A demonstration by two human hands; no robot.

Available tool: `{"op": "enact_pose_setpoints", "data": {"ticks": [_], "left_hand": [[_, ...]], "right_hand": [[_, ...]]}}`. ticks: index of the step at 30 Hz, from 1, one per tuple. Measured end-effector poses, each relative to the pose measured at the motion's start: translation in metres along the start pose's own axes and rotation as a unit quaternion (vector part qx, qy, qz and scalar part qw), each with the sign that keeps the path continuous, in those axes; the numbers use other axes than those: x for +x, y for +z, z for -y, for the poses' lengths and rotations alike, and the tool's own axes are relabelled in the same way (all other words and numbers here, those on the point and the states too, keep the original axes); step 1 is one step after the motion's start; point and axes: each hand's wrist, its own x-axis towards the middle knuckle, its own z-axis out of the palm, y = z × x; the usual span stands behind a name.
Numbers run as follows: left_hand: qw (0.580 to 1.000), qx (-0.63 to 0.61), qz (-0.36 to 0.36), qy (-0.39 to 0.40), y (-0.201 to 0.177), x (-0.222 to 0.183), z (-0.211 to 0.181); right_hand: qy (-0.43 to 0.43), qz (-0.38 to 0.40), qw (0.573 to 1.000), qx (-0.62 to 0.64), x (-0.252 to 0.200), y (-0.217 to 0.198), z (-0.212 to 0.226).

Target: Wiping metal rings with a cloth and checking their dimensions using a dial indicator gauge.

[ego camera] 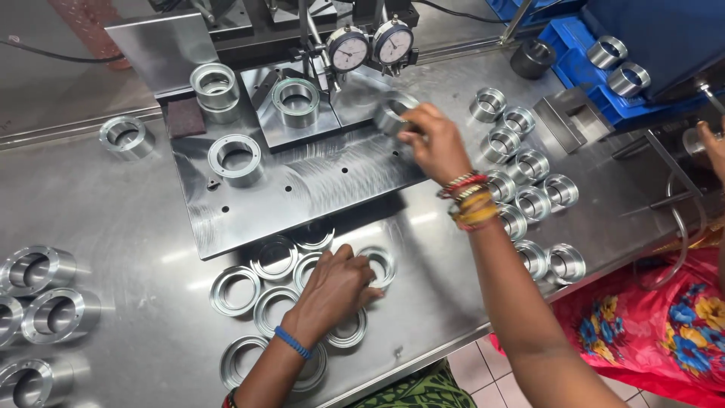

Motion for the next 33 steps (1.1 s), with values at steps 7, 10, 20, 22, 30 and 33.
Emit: {"op": "enact_pose_setpoints", "data": {"ticks": [7,10,20,22,30,33], "left_hand": [[0.999,-0.016,0.001,-0.036,-0.012,0.012,0.003],[0.997,0.004,-0.073,-0.023,-0.027,0.042,0.016],[0.934,0.116,-0.334,-0.047,-0.059,0.196,0.081],[0.939,0.143,-0.308,-0.061,-0.054,0.206,0.092],[0.951,-0.067,-0.298,0.058,-0.02,0.124,0.038],[0.959,-0.145,-0.22,0.101,-0.009,0.076,0.0]], "right_hand": [[-0.028,0.036,0.984,-0.173,0.038,0.048,0.02],[0.004,0.039,0.977,-0.209,0.055,0.06,0.003],[0.011,-0.096,0.985,-0.142,0.005,0.015,-0.019],[0.06,-0.113,0.978,-0.163,-0.039,-0.002,-0.044],[0.335,-0.115,0.854,-0.381,-0.121,-0.014,-0.072],[0.402,-0.042,0.819,-0.408,-0.125,-0.016,-0.094]]}}
